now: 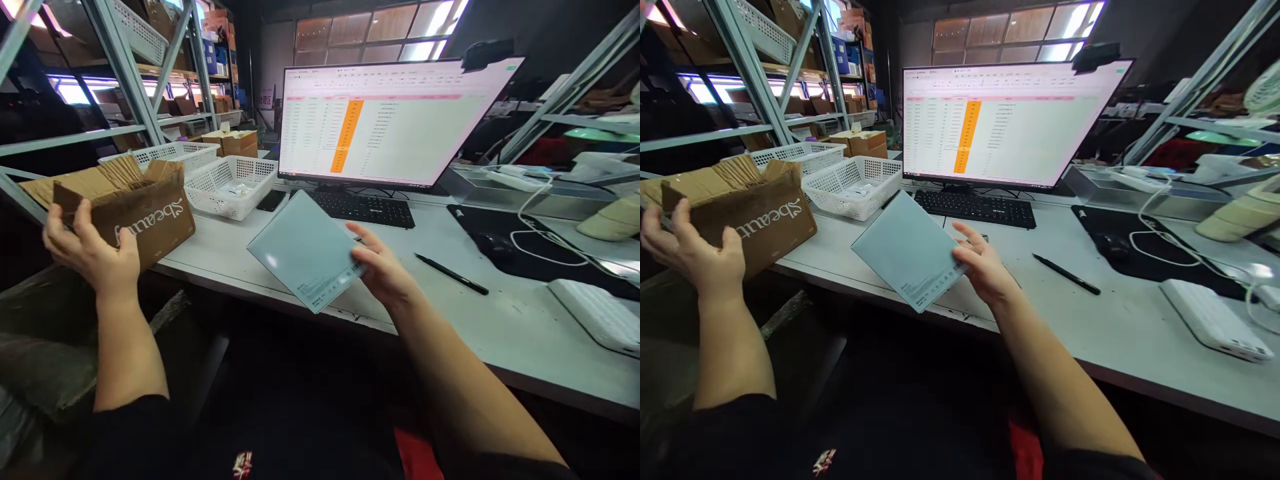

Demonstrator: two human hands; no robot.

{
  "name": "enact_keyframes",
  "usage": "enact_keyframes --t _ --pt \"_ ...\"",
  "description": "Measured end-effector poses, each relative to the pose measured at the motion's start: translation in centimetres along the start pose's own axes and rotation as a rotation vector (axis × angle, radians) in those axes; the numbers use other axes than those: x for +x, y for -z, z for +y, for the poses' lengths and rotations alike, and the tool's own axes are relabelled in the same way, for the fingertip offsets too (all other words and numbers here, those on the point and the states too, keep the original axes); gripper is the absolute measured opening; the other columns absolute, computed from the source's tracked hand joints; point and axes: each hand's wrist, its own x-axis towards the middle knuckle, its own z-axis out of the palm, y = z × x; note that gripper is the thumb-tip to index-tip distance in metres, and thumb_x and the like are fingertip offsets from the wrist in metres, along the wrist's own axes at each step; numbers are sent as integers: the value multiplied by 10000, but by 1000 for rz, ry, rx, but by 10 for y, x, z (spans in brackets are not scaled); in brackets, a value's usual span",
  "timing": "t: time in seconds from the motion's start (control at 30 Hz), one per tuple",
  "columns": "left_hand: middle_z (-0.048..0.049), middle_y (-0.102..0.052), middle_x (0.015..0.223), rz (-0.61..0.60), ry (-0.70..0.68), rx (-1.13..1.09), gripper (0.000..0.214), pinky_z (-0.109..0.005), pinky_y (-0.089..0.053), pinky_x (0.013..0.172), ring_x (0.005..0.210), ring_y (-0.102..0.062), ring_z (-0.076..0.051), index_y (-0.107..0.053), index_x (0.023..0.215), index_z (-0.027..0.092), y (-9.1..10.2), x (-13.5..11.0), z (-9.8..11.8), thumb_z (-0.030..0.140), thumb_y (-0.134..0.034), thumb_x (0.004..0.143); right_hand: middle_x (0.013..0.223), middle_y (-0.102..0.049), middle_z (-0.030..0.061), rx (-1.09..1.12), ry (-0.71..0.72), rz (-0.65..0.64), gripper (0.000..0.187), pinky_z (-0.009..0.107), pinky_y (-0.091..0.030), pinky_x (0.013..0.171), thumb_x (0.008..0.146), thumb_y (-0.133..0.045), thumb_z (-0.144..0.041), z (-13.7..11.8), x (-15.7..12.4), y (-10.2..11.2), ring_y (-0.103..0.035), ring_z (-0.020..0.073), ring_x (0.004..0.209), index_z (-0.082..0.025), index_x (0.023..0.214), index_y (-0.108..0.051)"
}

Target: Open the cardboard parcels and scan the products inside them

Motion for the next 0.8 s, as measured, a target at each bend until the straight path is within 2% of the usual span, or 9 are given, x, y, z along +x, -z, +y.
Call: enact_keyframes --t 0.1,0.17,0.27,0.33,0.47,0.57,0.67,0.73,0.8 --pt "-181 -371 1654 50 -104 -189 800 -566 -192 1315 1576 -281 -385 -543 1464 140 -12 -16 28 299 -793 720 1002 -712 13 164 -221 80 683 364 -571 781 672 -842 -478 4 7 -16 -665 229 928 -316 1301 -628" --pt "-154 -356 1667 -88 -20 -594 815 -528 -267 1303 1578 -301 -341 -484 1491 196 -24 -38 59 426 -799 775 983 -701 18 261 -333 102 515 369 -583 763 707 -804 -445 6 10 -26 -647 220 908 -289 1179 -667" --pt "-84 -324 1704 -692 521 -1260 913 -474 -447 1204 1546 -386 -335 -441 1498 344 -43 -78 112 638 -856 740 1003 -694 44 276 -362 100 345 390 -592 764 752 -754 -444 6 14 -37 -625 226 912 -245 1025 -683" --pt "-85 -436 1636 -934 864 -1434 909 -424 -559 1077 1424 -531 -325 -496 1447 355 -57 -98 141 624 -915 686 1073 -704 52 190 -270 53 356 374 -581 782 779 -747 -452 3 16 -39 -616 228 967 -245 1066 -712" --pt "-47 -679 1346 -906 1194 -1500 687 -315 -620 911 1037 -705 -191 -611 1304 285 -78 -115 165 257 -933 698 1300 -701 83 35 -113 -61 474 391 -575 880 855 -696 -537 -11 17 -30 -607 264 1178 -252 1232 -727" --pt "-72 -763 1113 -1006 1485 -1536 393 -386 -626 965 978 -737 -220 -673 1179 183 -86 -115 167 187 -803 808 1431 -661 91 -121 58 -103 563 498 -545 1031 939 -540 -662 -19 19 -7 -598 297 1299 -271 1310 -701" --pt "-86 -782 1057 -1058 1681 -1584 283 -391 -641 945 1010 -752 -251 -695 1204 173 -84 -111 163 251 -689 933 1497 -616 106 -591 339 152 596 577 -437 1168 915 -578 -651 -19 25 30 -562 338 1372 -276 1367 -681" --pt "-78 -781 1112 -1062 1712 -1639 311 -338 -656 857 1030 -751 -243 -688 1281 210 -78 -106 160 267 -637 979 1482 -614 148 -873 305 303 718 609 -448 1143 861 -646 -623 -12 30 55 -614 373 1286 -246 1472 -618" --pt "-84 -767 1183 -1077 1704 -1689 360 -294 -655 796 1054 -747 -238 -662 1359 239 -70 -100 158 258 -596 1005 1380 -666 186 -976 89 262 912 606 -517 1040 821 -680 -636 0 35 75 -699 372 1078 -199 1598 -489"
